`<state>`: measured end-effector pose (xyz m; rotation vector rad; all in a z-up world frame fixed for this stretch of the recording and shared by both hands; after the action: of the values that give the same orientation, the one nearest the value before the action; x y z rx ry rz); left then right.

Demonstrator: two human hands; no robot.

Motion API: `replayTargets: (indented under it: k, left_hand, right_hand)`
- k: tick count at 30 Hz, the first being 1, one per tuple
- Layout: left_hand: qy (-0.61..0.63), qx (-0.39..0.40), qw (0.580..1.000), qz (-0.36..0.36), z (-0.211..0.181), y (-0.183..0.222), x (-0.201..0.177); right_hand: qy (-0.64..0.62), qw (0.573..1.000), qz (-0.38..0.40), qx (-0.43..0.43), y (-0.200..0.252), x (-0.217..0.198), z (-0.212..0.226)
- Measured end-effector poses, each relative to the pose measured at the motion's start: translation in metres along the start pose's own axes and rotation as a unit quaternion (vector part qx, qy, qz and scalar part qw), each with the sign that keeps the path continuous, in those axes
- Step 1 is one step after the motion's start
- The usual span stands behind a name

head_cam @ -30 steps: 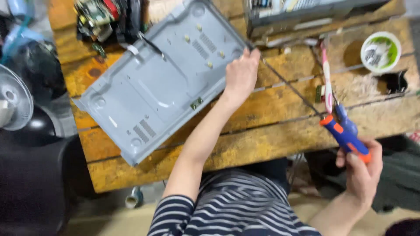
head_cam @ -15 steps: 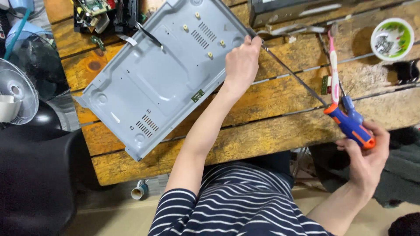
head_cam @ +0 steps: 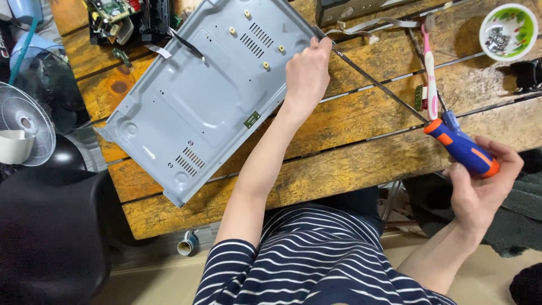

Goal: Removing screws and a metal panel from an electronic device using a screwdriver.

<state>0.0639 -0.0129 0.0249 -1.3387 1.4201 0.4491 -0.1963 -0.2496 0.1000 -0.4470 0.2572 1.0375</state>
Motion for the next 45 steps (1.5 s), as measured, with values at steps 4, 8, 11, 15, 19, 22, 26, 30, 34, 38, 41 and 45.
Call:
replayTargets:
  k: [4,8,11,15,19,22,26,30,34,38,41,45]
  left_hand:
    - [0.005,-0.010,1.000,0.021,0.000,0.000,0.003]
    - [-0.016,-0.007,1.000,-0.002,0.001,-0.001,0.002]
    - [0.010,-0.009,1.000,0.009,-0.001,0.000,-0.002]
    - [0.022,-0.011,1.000,0.014,-0.003,-0.002,-0.003]
    - [0.002,-0.005,1.000,0.008,-0.002,0.000,-0.001]
    - [0.003,-0.015,1.000,0.017,0.000,-0.001,0.001]
    - [-0.005,-0.010,1.000,0.006,0.000,0.001,0.005]
    - [-0.022,-0.006,1.000,-0.003,0.000,0.001,0.003]
    - [-0.013,-0.001,1.000,-0.018,-0.003,0.001,0.000]
    - [-0.032,0.000,0.999,-0.021,-0.004,0.001,0.002]
    - [-0.027,0.001,0.999,-0.016,-0.004,0.002,-0.004]
    - [-0.009,-0.012,1.000,0.019,-0.005,0.002,-0.006]
  right_hand:
    - [-0.016,0.994,-0.010,0.111,0.008,-0.011,-0.055]
    - [0.014,0.994,-0.008,0.107,0.004,-0.007,-0.044]
    - [-0.012,0.997,-0.002,0.074,0.004,-0.005,-0.026]
    - [-0.027,0.983,-0.057,0.170,0.008,-0.014,-0.074]
    - [0.035,0.991,-0.016,0.130,0.006,-0.018,-0.053]
    - [-0.047,0.997,0.034,0.050,-0.002,-0.007,-0.009]
    - [0.001,0.994,0.002,0.108,0.001,-0.016,-0.041]
    - [0.016,0.993,0.018,0.112,-0.002,-0.011,-0.037]
    - [-0.047,0.996,0.007,0.077,0.002,-0.010,-0.025]
    - [0.063,0.990,-0.004,0.124,0.002,-0.020,-0.054]
    - [0.052,0.993,0.017,0.100,0.001,-0.013,-0.030]
    - [-0.042,0.995,0.007,0.087,0.003,-0.007,-0.006]
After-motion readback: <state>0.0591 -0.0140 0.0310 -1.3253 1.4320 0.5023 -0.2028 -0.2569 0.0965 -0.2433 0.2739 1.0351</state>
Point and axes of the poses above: each hand's wrist, its own y-axis away from the middle knuckle, its own x-axis out of the palm, z = x × y, the point moved 6 cm from there along -y, towards the middle knuckle, and after that the axes turned 4 degrees about y, right-handed, at the moved point
